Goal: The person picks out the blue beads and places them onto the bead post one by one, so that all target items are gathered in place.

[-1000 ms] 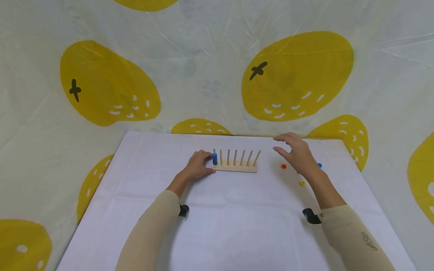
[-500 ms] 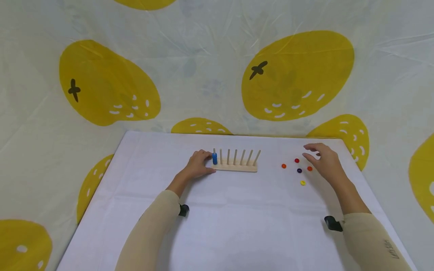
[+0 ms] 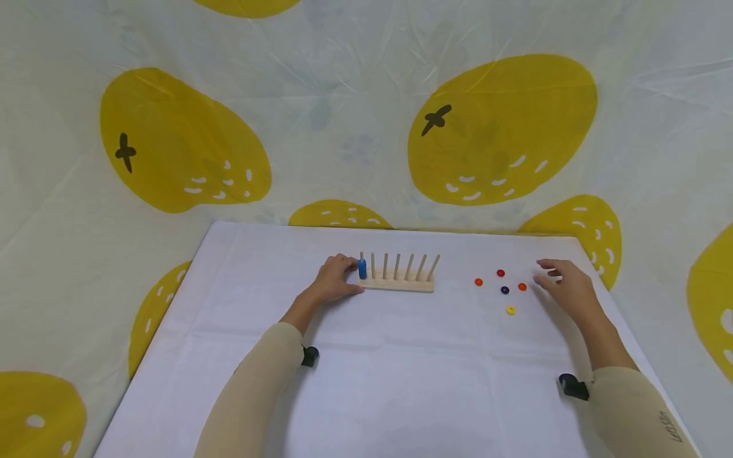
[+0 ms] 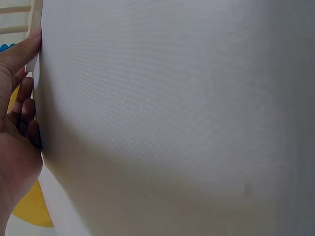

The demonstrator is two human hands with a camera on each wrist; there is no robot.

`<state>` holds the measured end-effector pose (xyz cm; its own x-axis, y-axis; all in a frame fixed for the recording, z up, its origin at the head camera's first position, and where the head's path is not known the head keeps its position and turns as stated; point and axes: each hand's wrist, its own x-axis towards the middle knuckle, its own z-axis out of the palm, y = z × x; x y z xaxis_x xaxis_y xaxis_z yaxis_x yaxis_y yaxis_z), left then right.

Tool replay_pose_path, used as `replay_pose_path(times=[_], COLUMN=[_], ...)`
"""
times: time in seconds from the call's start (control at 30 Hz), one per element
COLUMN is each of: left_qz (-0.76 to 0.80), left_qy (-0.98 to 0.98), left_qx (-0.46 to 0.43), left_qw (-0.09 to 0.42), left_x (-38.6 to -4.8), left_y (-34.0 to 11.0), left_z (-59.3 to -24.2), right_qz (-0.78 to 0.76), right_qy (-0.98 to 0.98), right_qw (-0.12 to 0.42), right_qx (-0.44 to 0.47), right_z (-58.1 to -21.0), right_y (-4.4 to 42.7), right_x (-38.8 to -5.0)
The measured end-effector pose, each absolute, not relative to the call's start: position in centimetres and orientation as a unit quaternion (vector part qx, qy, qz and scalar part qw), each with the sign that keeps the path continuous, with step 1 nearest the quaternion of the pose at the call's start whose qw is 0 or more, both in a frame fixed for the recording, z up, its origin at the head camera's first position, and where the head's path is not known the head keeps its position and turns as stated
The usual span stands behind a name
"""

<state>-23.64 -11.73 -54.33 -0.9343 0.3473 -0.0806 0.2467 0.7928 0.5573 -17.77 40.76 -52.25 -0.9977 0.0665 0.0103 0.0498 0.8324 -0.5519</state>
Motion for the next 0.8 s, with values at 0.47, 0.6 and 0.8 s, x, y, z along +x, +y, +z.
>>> replay_pose_path(times=[0.47, 0.6, 0.8], left_qz=[0.291, 0.289, 0.284], left_qy=[0.94, 0.94, 0.941], left_qx=[0.151, 0.157, 0.162], left_qw=[0.093, 0.089, 0.085], left_x=[-23.3, -23.4, -23.6], left_y=[-11.7, -11.7, -11.8], left_z=[-54.1, -54.0, -54.1], right_qz=[0.288, 0.285, 0.275], right_qy=[-0.948, -0.948, -0.951], right_qw=[-0.065, -0.066, -0.053], right_qx=[-0.119, -0.128, -0.129], right_z=[-53.6, -53.8, -54.1], right_y=[41.1, 41.1, 41.2], right_x=[-18.3, -18.4, -18.6])
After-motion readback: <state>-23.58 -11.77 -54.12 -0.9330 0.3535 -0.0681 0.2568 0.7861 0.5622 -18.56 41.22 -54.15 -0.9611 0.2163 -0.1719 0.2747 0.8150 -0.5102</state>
